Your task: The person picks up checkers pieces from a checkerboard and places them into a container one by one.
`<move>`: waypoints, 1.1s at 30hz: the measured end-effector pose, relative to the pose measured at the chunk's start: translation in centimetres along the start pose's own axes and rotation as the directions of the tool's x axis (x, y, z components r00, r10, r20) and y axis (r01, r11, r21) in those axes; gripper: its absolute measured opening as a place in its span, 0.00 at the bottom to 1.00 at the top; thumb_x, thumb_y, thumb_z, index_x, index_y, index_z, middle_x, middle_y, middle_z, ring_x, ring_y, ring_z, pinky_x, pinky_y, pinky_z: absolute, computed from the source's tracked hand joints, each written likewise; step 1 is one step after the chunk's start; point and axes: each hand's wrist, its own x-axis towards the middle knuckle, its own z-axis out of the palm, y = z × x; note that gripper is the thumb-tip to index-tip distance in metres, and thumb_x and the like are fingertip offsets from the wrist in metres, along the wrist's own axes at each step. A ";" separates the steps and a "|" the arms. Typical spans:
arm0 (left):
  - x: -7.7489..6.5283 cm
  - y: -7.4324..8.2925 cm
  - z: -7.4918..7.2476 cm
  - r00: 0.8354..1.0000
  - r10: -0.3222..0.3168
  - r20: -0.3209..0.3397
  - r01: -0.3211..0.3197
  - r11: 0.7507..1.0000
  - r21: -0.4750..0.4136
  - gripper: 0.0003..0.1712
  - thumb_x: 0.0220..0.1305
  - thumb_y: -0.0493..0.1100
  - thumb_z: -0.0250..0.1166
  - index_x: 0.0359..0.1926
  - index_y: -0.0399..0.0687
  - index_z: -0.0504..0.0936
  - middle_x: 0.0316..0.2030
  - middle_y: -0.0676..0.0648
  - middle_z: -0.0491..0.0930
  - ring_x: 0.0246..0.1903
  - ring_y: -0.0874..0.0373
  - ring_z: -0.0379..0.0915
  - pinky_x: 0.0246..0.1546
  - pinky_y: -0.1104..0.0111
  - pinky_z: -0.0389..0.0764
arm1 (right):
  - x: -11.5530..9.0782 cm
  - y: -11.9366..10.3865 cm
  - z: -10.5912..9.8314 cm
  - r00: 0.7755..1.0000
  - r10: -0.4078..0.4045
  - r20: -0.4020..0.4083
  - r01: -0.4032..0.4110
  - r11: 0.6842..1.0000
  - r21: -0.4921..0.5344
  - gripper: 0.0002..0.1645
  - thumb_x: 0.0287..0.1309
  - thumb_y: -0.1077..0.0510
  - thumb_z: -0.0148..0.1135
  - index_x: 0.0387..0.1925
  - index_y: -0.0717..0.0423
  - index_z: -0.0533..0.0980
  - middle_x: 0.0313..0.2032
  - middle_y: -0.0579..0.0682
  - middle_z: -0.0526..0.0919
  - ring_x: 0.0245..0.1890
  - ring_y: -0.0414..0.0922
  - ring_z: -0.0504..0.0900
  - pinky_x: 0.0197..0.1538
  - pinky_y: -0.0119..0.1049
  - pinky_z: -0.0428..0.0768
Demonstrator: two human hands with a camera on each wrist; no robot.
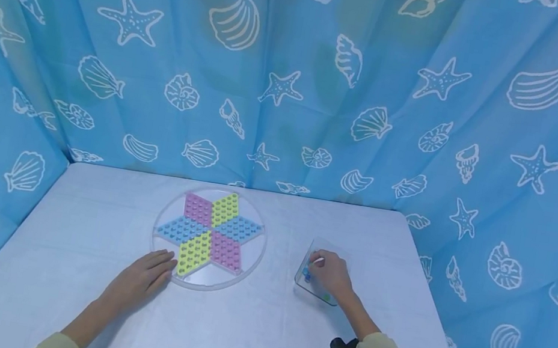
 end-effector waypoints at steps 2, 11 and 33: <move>0.0 0.1 -0.1 1.000 -0.005 0.003 0.005 1.000 -0.001 0.19 0.69 0.43 0.64 0.58 0.41 0.82 0.60 0.41 0.78 0.62 0.44 0.71 0.65 0.50 0.71 | 0.1 0.0 0.1 1.000 0.000 0.003 0.000 1.000 -0.008 0.06 0.61 0.62 0.66 0.40 0.56 0.83 0.37 0.52 0.86 0.39 0.49 0.84 0.44 0.46 0.85; 0.1 0.2 -0.1 1.000 -0.006 0.002 0.006 1.000 0.000 0.19 0.69 0.43 0.64 0.58 0.41 0.82 0.60 0.41 0.78 0.62 0.43 0.71 0.65 0.50 0.71 | 0.2 0.0 0.2 1.000 0.000 0.016 0.001 1.000 -0.026 0.08 0.60 0.63 0.65 0.42 0.57 0.83 0.37 0.53 0.86 0.38 0.49 0.84 0.41 0.45 0.85; -0.1 -0.1 0.4 0.999 -0.025 0.020 0.025 1.000 -0.006 0.20 0.71 0.45 0.63 0.59 0.42 0.81 0.61 0.41 0.77 0.63 0.43 0.70 0.66 0.50 0.70 | 0.3 0.2 0.6 0.999 -0.034 0.002 0.034 0.999 -0.008 0.08 0.60 0.63 0.66 0.42 0.59 0.83 0.37 0.53 0.87 0.38 0.49 0.85 0.42 0.45 0.85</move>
